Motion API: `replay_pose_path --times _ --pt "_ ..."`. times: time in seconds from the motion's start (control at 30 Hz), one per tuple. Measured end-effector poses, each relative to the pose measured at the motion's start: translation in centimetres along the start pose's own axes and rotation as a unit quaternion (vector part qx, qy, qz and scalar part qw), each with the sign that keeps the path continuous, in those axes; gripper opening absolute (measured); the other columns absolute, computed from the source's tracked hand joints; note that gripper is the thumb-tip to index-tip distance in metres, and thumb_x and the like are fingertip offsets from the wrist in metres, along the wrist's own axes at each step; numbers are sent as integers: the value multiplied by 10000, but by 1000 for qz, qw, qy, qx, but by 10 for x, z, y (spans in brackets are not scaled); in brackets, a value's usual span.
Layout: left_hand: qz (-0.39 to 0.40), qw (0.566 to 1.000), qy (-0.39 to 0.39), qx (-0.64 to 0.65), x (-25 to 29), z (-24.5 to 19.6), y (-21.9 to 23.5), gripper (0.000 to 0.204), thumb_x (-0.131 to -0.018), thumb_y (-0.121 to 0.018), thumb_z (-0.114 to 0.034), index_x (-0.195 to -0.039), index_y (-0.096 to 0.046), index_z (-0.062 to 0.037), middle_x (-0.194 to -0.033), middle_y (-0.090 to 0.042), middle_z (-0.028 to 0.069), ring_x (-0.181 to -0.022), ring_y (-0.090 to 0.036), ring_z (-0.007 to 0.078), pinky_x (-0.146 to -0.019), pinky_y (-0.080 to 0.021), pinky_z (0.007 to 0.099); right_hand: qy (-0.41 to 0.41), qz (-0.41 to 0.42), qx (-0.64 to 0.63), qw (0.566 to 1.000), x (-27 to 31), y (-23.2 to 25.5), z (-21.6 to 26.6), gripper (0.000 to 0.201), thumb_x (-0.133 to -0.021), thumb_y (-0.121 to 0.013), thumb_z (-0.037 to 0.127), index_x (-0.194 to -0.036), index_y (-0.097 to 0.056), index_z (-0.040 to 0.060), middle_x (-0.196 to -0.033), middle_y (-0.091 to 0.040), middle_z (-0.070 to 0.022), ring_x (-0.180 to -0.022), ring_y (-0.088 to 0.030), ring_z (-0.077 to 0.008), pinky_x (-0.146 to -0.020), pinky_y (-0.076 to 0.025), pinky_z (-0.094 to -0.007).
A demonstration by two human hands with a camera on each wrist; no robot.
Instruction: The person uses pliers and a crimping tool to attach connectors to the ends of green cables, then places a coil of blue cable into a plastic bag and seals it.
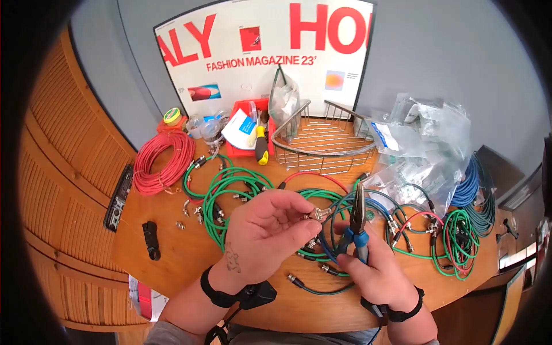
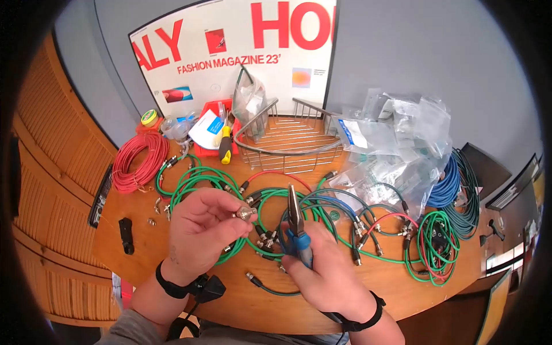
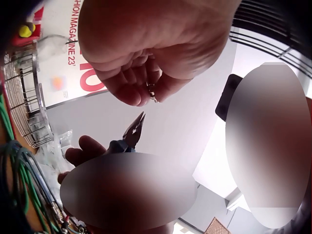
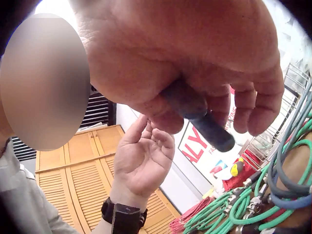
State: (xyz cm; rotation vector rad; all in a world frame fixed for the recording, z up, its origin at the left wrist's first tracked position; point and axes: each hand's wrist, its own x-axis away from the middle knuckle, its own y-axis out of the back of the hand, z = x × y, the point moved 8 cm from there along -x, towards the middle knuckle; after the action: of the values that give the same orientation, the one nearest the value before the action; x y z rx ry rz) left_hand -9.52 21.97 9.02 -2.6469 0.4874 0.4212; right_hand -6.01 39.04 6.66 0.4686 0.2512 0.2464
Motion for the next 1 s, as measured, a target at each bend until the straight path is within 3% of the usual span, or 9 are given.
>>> replay_pose_path --times 0.1,0.17,0.23,0.3,0.43,0.5,0.73,0.87,1.0 --pt "-17 997 9 -71 12 9 12 250 -867 -651 86 -1098 -580 25 -994 -656 77 -892 -649 122 -772 -529 233 -86 60 -95 990 3 -20 -17 423 -859 -574 -5 -1274 -501 26 -1082 -585 -127 -1068 -579 -256 -872 -476 -363" --pt "-25 997 -1 -69 19 13 17 249 -861 -660 86 -1090 -583 23 -996 -657 81 -875 -649 124 -761 -528 236 -224 94 -360 901 12 -43 -27 400 -898 -526 -34 -1292 -488 19 -1150 -579 -81 -1125 -561 -206 -930 -480 -353" --pt "-29 997 -12 -66 26 17 22 249 -855 -668 85 -1082 -587 20 -997 -658 86 -857 -649 127 -750 -526 239 -227 114 -391 885 15 -51 -33 420 -915 -497 -59 -1324 -455 22 -1207 -549 -49 -1156 -532 -178 -980 -482 -363" --pt "-23 994 -51 -91 31 18 26 312 -784 -682 150 -1041 -574 10 -962 -642 120 -894 -644 175 -802 -519 296 -122 128 -278 944 12 -51 -36 523 -877 -505 -91 -1378 -405 19 -1289 -509 -94 -1215 -504 -207 -998 -463 -347" --pt "13 991 -28 -130 35 18 27 340 -759 -693 165 -1032 -577 -1 -956 -630 134 -887 -638 198 -792 -510 308 -91 44 -232 967 11 -41 -36 655 -812 -500 -129 -1434 -346 7 -1353 -470 -158 -1265 -474 -267 -1007 -419 -339" --pt "46 983 -36 -174 36 19 24 346 -753 -699 163 -1031 -578 -3 -946 -635 146 -859 -635 211 -756 -504 312 -38 37 -66 996 8 -32 -30 735 -791 -439 -163 -1485 -301 37 -1509 -329 -145 -1385 -361 -244 -1085 -379 -373" --pt "44 984 -66 -160 36 17 22 348 -742 -719 152 -1021 -592 -12 -922 -648 141 -859 -636 216 -727 -499 313 -11 12 133 991 4 -27 -27 774 -726 -479 -114 -1473 -303 -17 -1461 -383 -220 -1379 -363 -352 -1113 -308 -383" --pt "47 981 -67 -179 36 18 20 352 -725 -733 153 -1006 -603 -14 -921 -651 143 -846 -632 214 -713 -492 307 -18 13 107 994 4 -28 -29 778 -724 -484 -109 -1474 -303 -12 -1455 -394 -230 -1374 -367 -365 -1133 -270 -388" --pt "47 982 -65 -172 36 21 19 357 -717 -739 154 -1001 -606 -14 -921 -648 145 -832 -623 212 -702 -481 302 3 25 113 993 2 -31 -23 813 -675 -494 -154 -1454 -306 -20 -1380 -401 -277 -1317 -380 -440 -1099 -324 -431"
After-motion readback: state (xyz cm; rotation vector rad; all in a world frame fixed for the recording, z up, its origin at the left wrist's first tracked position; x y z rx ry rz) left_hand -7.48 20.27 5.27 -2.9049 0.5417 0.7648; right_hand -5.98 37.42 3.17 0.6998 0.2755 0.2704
